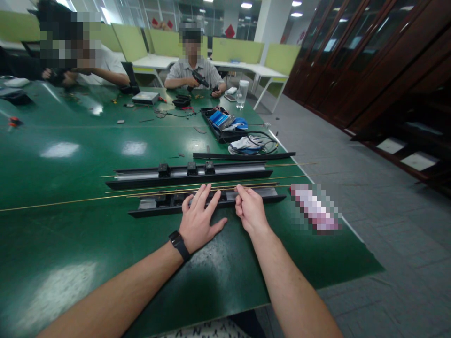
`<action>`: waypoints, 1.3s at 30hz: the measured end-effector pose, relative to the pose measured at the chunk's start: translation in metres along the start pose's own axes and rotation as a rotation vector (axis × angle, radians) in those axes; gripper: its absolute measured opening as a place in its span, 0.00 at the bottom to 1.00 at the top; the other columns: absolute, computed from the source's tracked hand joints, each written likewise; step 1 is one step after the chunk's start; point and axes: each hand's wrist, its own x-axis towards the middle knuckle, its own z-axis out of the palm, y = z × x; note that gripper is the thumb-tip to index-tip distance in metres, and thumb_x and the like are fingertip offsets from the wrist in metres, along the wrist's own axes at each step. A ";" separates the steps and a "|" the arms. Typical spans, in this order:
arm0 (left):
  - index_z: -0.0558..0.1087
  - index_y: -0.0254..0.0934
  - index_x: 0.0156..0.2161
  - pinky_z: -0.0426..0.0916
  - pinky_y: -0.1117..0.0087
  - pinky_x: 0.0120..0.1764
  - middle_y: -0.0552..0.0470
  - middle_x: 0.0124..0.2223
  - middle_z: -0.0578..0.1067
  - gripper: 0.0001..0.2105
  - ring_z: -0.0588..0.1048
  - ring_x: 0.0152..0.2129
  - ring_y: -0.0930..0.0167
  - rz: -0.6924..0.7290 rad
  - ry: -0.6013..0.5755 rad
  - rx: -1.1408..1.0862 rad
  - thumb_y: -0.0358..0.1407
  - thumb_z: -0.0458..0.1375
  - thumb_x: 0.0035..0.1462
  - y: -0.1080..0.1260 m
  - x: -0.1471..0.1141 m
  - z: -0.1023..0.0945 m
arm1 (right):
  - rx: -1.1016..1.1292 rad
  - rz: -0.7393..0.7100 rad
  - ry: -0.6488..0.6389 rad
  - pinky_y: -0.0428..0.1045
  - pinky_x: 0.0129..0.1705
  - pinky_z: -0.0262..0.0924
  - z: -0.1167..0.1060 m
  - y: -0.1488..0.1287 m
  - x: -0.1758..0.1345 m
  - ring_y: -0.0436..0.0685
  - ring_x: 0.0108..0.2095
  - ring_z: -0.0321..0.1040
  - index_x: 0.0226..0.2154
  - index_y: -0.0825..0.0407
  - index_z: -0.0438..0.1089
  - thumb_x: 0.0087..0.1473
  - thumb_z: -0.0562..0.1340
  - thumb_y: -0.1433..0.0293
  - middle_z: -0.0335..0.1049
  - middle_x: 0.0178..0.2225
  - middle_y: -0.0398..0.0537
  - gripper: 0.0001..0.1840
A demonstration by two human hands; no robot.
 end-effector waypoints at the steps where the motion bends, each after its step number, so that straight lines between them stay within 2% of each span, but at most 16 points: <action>1: 0.58 0.43 0.68 0.50 0.52 0.63 0.44 0.72 0.52 0.34 0.53 0.68 0.58 -0.001 -0.002 0.001 0.52 0.56 0.59 0.000 0.000 0.000 | -0.004 -0.001 -0.002 0.39 0.09 0.38 0.000 0.000 0.000 0.42 0.08 0.49 0.32 0.53 0.69 0.47 0.72 0.59 0.60 0.14 0.34 0.18; 9: 0.58 0.44 0.68 0.50 0.51 0.62 0.43 0.72 0.52 0.36 0.53 0.68 0.56 -0.001 -0.004 0.002 0.52 0.58 0.58 -0.001 -0.001 0.001 | -0.048 0.005 -0.010 0.40 0.09 0.38 0.000 -0.001 0.000 0.43 0.08 0.49 0.33 0.54 0.70 0.47 0.71 0.58 0.62 0.14 0.36 0.18; 16: 0.58 0.44 0.68 0.50 0.52 0.63 0.44 0.72 0.50 0.34 0.51 0.69 0.58 -0.003 -0.008 0.000 0.52 0.56 0.59 0.000 0.000 0.001 | -0.071 0.012 -0.028 0.39 0.09 0.38 -0.001 -0.001 0.000 0.42 0.08 0.49 0.33 0.54 0.71 0.47 0.72 0.56 0.61 0.14 0.35 0.20; 39: 0.58 0.44 0.68 0.49 0.52 0.63 0.45 0.73 0.50 0.34 0.51 0.69 0.60 0.002 -0.015 0.014 0.53 0.55 0.60 0.000 0.000 0.000 | -0.001 -0.009 0.002 0.39 0.09 0.39 -0.002 0.002 0.002 0.42 0.08 0.48 0.32 0.53 0.68 0.49 0.71 0.58 0.60 0.14 0.34 0.18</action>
